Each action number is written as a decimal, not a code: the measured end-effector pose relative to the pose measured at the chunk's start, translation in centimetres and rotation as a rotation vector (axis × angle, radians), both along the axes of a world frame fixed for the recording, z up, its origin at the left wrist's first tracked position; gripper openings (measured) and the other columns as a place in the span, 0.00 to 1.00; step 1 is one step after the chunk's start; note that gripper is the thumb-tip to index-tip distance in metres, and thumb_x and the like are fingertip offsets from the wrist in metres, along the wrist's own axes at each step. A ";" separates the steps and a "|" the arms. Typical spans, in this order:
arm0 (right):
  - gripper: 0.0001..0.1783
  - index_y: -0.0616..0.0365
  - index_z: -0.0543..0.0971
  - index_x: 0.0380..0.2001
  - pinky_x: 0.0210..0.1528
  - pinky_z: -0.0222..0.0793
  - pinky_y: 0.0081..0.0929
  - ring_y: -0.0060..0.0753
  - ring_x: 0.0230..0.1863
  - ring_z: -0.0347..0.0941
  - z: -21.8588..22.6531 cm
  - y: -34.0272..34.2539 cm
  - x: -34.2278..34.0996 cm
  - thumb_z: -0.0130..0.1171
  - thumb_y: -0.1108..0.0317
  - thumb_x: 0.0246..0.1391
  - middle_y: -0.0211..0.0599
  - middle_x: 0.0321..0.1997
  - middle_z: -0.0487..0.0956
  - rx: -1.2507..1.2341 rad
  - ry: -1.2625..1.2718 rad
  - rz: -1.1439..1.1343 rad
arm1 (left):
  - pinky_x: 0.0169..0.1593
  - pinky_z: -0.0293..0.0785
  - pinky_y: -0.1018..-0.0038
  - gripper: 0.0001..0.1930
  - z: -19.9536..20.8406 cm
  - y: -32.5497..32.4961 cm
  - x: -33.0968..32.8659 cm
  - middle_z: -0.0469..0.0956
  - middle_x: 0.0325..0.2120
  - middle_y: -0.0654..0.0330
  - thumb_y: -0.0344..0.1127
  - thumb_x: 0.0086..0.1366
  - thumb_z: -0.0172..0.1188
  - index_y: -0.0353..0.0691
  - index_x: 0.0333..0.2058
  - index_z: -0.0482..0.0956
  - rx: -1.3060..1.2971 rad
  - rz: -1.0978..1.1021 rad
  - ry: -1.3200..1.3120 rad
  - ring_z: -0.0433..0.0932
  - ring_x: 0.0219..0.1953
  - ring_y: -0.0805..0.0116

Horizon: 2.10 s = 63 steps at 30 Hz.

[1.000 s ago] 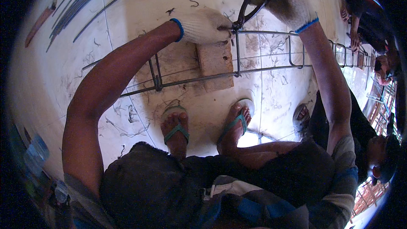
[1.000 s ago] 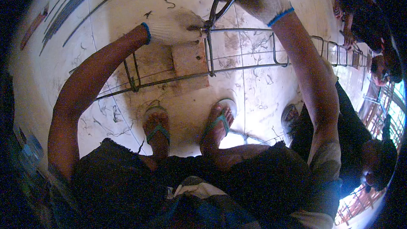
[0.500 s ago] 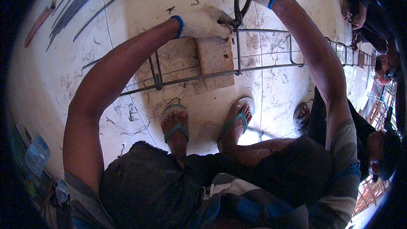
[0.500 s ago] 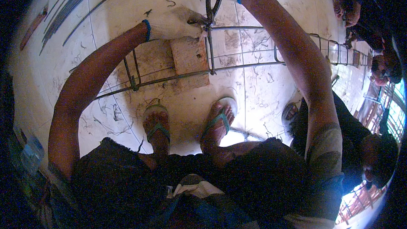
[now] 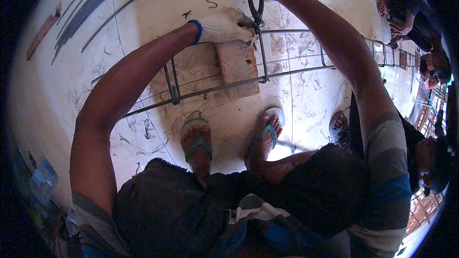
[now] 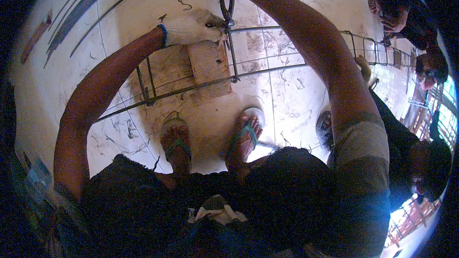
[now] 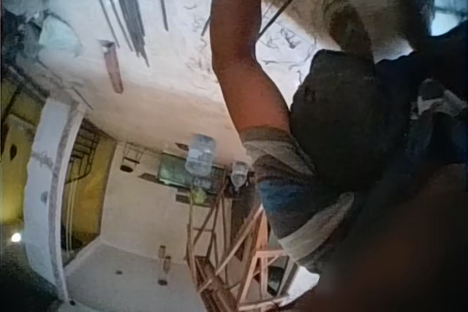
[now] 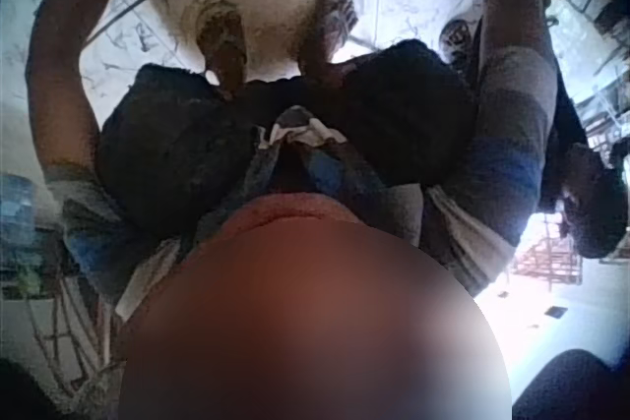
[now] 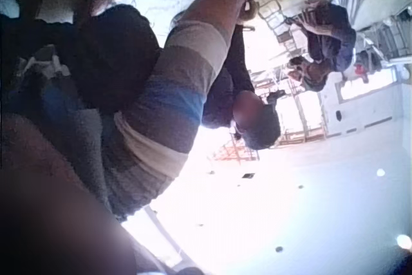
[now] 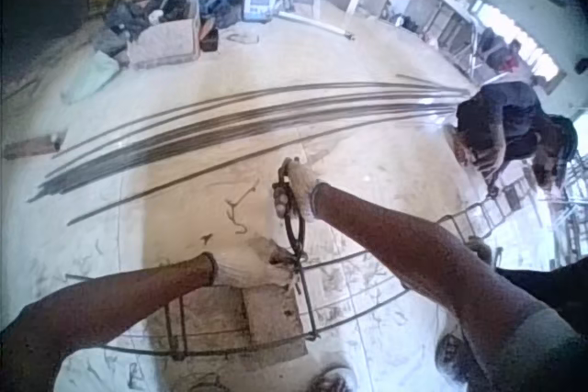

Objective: The person assembles a metal frame by bending and tying metal rods together using pliers and wire. They repeatedly position the rods, twist wire to secure joints, and adjust the frame on the floor.

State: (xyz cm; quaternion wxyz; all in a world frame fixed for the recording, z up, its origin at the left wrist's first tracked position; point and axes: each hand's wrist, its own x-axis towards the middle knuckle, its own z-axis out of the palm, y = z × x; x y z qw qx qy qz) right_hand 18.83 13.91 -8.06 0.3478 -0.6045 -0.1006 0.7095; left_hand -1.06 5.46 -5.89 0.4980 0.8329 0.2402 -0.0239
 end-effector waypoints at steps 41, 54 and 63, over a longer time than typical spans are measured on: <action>0.27 0.56 0.76 0.59 0.42 0.67 0.32 0.28 0.37 0.68 11.0 -14.4 -1.1 0.61 0.63 0.55 0.29 0.38 0.73 1.033 0.113 -0.350 | 0.64 0.73 0.57 0.28 0.7 0.1 -1.1 0.83 0.52 0.44 0.55 0.70 0.60 0.39 0.59 0.81 0.040 -0.061 0.074 0.81 0.57 0.47; 0.12 0.52 0.76 0.44 0.28 0.58 0.24 0.20 0.23 0.60 10.7 -11.8 -2.1 0.60 0.63 0.58 0.21 0.26 0.68 0.881 -0.028 -0.472 | 0.60 0.77 0.58 0.29 1.1 0.3 -1.0 0.84 0.54 0.46 0.54 0.68 0.59 0.43 0.61 0.81 0.050 -0.060 -0.025 0.82 0.56 0.49; 0.18 0.58 0.83 0.26 0.38 0.73 0.33 0.32 0.32 0.78 13.3 -9.0 -4.0 0.59 0.55 0.62 0.35 0.30 0.83 0.699 -0.879 -0.102 | 0.64 0.74 0.66 0.35 5.6 -0.1 2.8 0.80 0.59 0.49 0.49 0.68 0.65 0.36 0.69 0.70 0.457 0.251 -0.156 0.80 0.58 0.59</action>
